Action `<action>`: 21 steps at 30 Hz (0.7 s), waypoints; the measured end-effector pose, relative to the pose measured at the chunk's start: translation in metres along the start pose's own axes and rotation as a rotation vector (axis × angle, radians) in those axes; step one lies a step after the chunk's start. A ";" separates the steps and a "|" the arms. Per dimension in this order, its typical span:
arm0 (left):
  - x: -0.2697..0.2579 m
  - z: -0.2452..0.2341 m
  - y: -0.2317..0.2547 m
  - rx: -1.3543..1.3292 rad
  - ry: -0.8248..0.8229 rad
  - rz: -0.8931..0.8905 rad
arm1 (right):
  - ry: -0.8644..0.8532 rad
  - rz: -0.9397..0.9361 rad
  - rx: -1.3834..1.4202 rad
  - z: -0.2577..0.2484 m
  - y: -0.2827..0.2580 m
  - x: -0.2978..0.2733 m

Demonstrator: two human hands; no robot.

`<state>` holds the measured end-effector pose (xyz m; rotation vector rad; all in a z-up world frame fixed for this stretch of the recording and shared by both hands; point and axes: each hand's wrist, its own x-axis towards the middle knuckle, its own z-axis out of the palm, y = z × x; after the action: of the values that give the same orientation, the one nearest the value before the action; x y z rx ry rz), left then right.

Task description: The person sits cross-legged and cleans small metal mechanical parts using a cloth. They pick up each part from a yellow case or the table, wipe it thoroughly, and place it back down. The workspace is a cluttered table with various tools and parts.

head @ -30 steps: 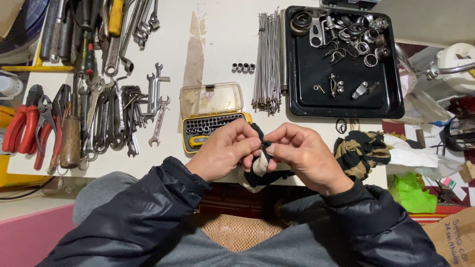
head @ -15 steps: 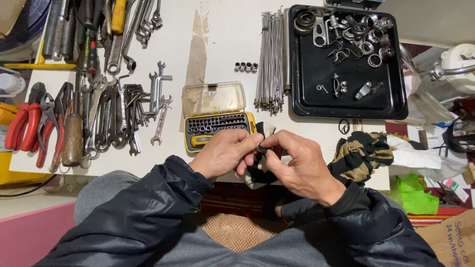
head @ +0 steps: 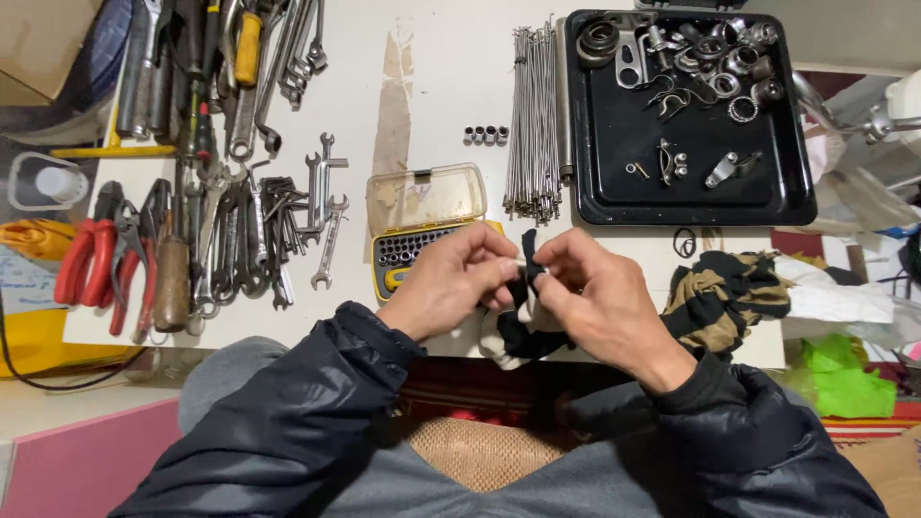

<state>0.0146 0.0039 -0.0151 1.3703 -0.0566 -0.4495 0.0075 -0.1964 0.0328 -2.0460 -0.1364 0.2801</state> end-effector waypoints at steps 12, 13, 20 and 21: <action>0.076 -0.080 -0.001 1.076 0.352 0.211 | -0.287 -0.203 -0.355 0.009 -0.008 -0.003; 0.083 -0.085 -0.001 1.081 0.355 0.209 | -0.287 -0.207 -0.350 0.009 -0.007 -0.003; 0.136 -0.108 -0.009 1.300 0.379 0.200 | -0.264 -0.248 -0.444 0.009 0.007 0.000; 0.143 -0.111 -0.012 1.349 0.384 0.210 | -0.266 -0.250 -0.465 0.009 0.010 0.000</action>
<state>0.1747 0.0572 -0.0812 2.7164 -0.2095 0.1196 0.0055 -0.1936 0.0199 -2.4094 -0.6693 0.3895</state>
